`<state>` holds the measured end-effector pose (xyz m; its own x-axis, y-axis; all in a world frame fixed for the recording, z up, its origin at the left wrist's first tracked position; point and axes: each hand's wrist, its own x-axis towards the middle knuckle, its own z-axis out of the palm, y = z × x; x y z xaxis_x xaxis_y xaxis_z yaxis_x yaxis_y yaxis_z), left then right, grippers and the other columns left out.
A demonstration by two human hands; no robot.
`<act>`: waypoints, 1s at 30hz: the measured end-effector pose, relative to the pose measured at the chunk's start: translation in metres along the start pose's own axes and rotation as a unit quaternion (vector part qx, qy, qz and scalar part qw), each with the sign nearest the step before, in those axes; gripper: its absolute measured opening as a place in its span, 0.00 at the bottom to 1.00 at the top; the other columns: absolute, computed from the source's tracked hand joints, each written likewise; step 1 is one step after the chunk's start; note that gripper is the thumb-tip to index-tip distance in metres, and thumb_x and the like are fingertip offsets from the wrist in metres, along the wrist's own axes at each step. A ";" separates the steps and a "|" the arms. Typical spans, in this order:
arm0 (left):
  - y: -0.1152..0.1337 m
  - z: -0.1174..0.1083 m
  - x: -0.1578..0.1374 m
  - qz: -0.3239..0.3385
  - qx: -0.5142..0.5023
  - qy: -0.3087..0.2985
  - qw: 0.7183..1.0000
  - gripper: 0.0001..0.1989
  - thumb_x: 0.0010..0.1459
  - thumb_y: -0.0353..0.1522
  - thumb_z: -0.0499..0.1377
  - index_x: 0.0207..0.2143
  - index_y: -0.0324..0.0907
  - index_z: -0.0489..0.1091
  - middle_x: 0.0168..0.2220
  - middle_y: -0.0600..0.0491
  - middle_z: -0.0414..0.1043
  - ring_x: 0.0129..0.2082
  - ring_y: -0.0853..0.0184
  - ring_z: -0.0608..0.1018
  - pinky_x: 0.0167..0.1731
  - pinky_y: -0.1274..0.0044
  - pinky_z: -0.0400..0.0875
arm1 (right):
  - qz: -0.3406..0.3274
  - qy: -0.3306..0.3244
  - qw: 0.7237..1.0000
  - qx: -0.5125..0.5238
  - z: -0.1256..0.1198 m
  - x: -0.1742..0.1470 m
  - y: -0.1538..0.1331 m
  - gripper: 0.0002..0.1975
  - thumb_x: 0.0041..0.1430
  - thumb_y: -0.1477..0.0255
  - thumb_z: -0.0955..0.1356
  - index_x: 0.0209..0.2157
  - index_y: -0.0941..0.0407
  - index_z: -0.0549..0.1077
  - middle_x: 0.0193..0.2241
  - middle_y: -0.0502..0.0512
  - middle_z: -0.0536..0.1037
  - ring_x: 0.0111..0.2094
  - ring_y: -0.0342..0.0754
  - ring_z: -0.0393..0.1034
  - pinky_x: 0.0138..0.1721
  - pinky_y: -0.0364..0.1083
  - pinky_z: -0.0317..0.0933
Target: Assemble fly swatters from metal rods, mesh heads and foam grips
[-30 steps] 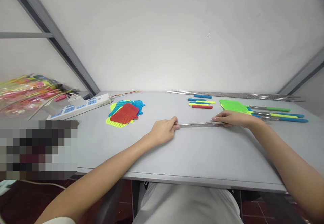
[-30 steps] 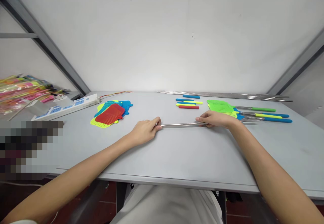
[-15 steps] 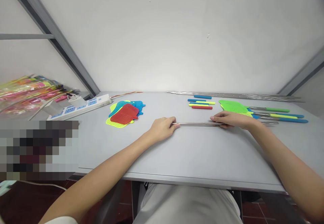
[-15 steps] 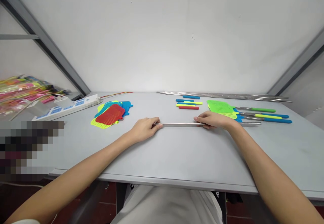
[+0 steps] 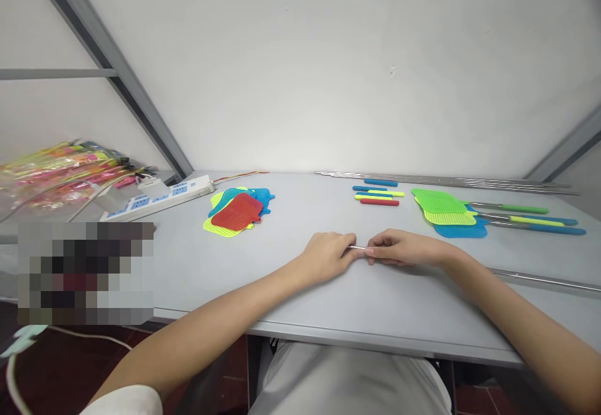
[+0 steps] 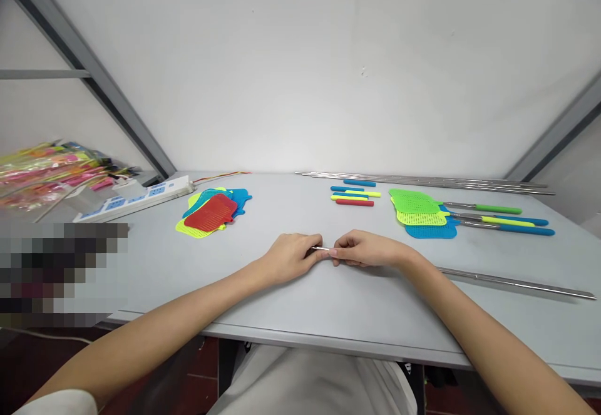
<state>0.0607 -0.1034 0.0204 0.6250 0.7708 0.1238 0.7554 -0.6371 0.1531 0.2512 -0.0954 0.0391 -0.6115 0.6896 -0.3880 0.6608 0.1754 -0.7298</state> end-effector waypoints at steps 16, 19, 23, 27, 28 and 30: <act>-0.015 -0.015 -0.002 0.024 -0.040 -0.013 0.999 0.18 0.56 0.41 0.38 0.27 0.40 0.60 0.26 0.53 0.64 0.26 0.70 0.67 0.24 0.80 0.57 | 0.015 -0.038 0.998 0.041 -0.013 -0.004 0.005 0.25 0.48 0.52 0.57 0.32 0.58 0.69 0.18 0.46 0.55 0.17 0.37 0.46 0.17 0.39 0.44; -0.019 -0.015 -0.002 0.037 -0.039 -0.018 0.998 0.18 0.57 0.39 0.37 0.27 0.41 0.60 0.26 0.53 0.65 0.25 0.71 0.67 0.24 0.80 0.57 | 0.028 -0.022 0.999 0.034 -0.017 -0.007 0.007 0.24 0.48 0.52 0.57 0.32 0.57 0.70 0.18 0.47 0.55 0.18 0.38 0.47 0.18 0.39 0.44; -0.020 -0.014 -0.002 0.050 -0.015 -0.022 0.998 0.18 0.58 0.38 0.35 0.28 0.41 0.60 0.26 0.53 0.66 0.25 0.70 0.67 0.23 0.79 0.57 | 0.038 -0.010 0.999 0.031 -0.017 -0.009 0.006 0.24 0.47 0.52 0.58 0.31 0.57 0.70 0.18 0.47 0.56 0.18 0.38 0.47 0.18 0.39 0.45; -0.016 -0.011 -0.004 0.072 0.030 -0.037 0.996 0.17 0.58 0.37 0.35 0.30 0.41 0.59 0.26 0.53 0.67 0.24 0.70 0.68 0.22 0.79 0.56 | 0.024 -0.027 0.999 0.019 -0.016 -0.008 0.007 0.23 0.47 0.52 0.58 0.29 0.57 0.70 0.18 0.47 0.56 0.18 0.38 0.47 0.18 0.39 0.45; -0.015 -0.011 -0.005 0.076 0.040 -0.038 0.996 0.17 0.58 0.37 0.35 0.30 0.41 0.59 0.25 0.53 0.67 0.23 0.69 0.68 0.22 0.78 0.56 | 0.020 -0.028 0.999 0.014 -0.016 -0.007 0.008 0.23 0.47 0.52 0.58 0.29 0.58 0.70 0.18 0.47 0.56 0.18 0.37 0.47 0.19 0.39 0.45; -0.013 -0.009 -0.006 0.076 0.054 -0.037 0.995 0.16 0.58 0.37 0.35 0.30 0.41 0.59 0.25 0.53 0.67 0.24 0.69 0.69 0.22 0.78 0.56 | 0.012 -0.024 1.000 0.004 -0.015 -0.007 0.008 0.23 0.47 0.52 0.58 0.29 0.58 0.70 0.18 0.47 0.56 0.18 0.37 0.47 0.19 0.39 0.45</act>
<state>0.0459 -0.0996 0.0265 0.7434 0.6657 0.0648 0.6653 -0.7459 0.0313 0.2670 -0.0881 0.0442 -0.6163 0.6587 -0.4315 0.6719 0.1542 -0.7244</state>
